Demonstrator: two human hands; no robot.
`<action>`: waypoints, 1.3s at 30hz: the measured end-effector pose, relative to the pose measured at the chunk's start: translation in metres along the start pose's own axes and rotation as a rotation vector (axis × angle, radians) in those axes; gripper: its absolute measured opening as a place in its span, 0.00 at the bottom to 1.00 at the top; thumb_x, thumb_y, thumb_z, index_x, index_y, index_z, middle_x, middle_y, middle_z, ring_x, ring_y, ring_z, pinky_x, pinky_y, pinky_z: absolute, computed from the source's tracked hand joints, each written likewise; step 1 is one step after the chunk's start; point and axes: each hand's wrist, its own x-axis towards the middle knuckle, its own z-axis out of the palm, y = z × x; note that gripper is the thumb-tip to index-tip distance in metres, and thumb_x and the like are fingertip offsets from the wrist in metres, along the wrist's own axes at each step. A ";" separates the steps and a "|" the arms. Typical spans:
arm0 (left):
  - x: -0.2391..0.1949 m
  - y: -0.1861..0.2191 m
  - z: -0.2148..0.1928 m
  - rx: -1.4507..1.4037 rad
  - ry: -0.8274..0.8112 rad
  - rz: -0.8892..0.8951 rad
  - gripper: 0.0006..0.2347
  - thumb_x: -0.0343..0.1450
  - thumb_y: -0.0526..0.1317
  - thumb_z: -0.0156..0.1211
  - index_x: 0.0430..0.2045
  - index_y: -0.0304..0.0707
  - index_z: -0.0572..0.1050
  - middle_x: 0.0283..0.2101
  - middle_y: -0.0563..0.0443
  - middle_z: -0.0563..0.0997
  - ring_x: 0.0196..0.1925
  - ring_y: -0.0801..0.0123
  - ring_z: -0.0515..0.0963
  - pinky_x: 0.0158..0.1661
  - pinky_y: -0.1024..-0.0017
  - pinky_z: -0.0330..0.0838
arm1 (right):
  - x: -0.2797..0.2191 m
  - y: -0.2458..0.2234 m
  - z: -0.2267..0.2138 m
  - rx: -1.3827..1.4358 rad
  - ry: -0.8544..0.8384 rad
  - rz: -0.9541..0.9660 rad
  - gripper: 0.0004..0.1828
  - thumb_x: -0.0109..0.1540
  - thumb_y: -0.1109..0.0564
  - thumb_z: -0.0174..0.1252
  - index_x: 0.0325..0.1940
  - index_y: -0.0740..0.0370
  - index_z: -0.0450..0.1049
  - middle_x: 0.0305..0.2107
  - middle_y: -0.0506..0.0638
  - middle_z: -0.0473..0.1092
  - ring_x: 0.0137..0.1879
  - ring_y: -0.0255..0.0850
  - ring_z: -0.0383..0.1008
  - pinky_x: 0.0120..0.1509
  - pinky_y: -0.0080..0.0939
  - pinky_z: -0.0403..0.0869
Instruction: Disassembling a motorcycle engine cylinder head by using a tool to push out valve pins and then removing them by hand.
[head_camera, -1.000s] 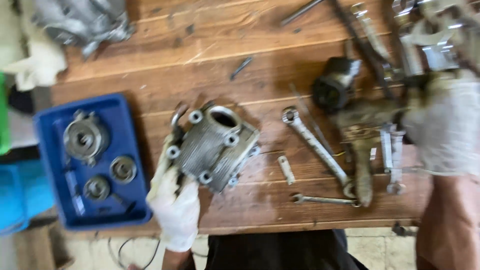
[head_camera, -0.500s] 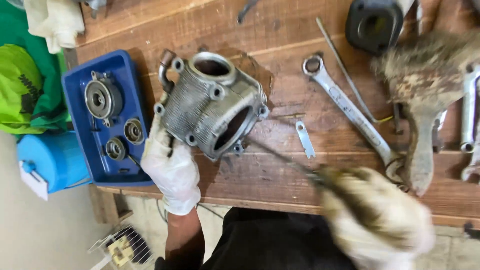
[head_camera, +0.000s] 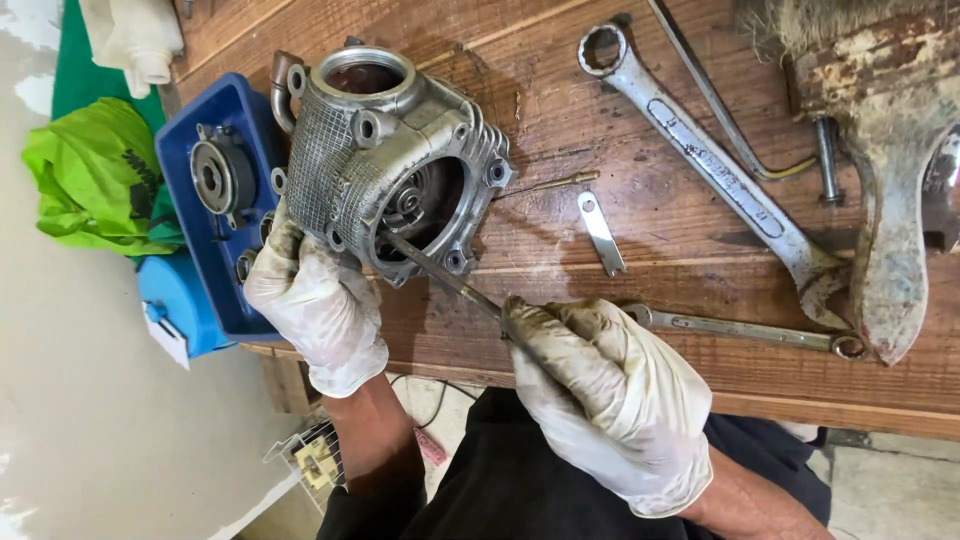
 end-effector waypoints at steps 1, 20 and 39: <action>0.001 0.001 -0.001 0.007 0.022 -0.046 0.18 0.70 0.26 0.52 0.55 0.23 0.76 0.49 0.39 0.84 0.47 0.65 0.83 0.50 0.71 0.81 | 0.002 -0.001 -0.001 0.017 0.010 -0.027 0.13 0.62 0.63 0.69 0.50 0.59 0.78 0.39 0.50 0.77 0.37 0.43 0.78 0.45 0.37 0.76; -0.002 -0.003 -0.003 -0.068 -0.027 -0.094 0.18 0.71 0.34 0.59 0.57 0.25 0.76 0.20 0.49 0.77 0.10 0.74 0.66 0.13 0.77 0.58 | 0.010 0.010 0.020 0.030 -0.008 -0.157 0.18 0.67 0.62 0.67 0.58 0.67 0.71 0.38 0.53 0.74 0.35 0.46 0.71 0.39 0.46 0.73; -0.002 0.003 0.001 -0.023 -0.017 -0.034 0.18 0.70 0.31 0.60 0.56 0.24 0.75 0.49 0.38 0.84 0.48 0.60 0.85 0.49 0.67 0.84 | 0.006 0.005 0.022 0.146 -0.126 -0.014 0.19 0.67 0.61 0.62 0.58 0.70 0.65 0.45 0.58 0.74 0.45 0.50 0.77 0.49 0.47 0.76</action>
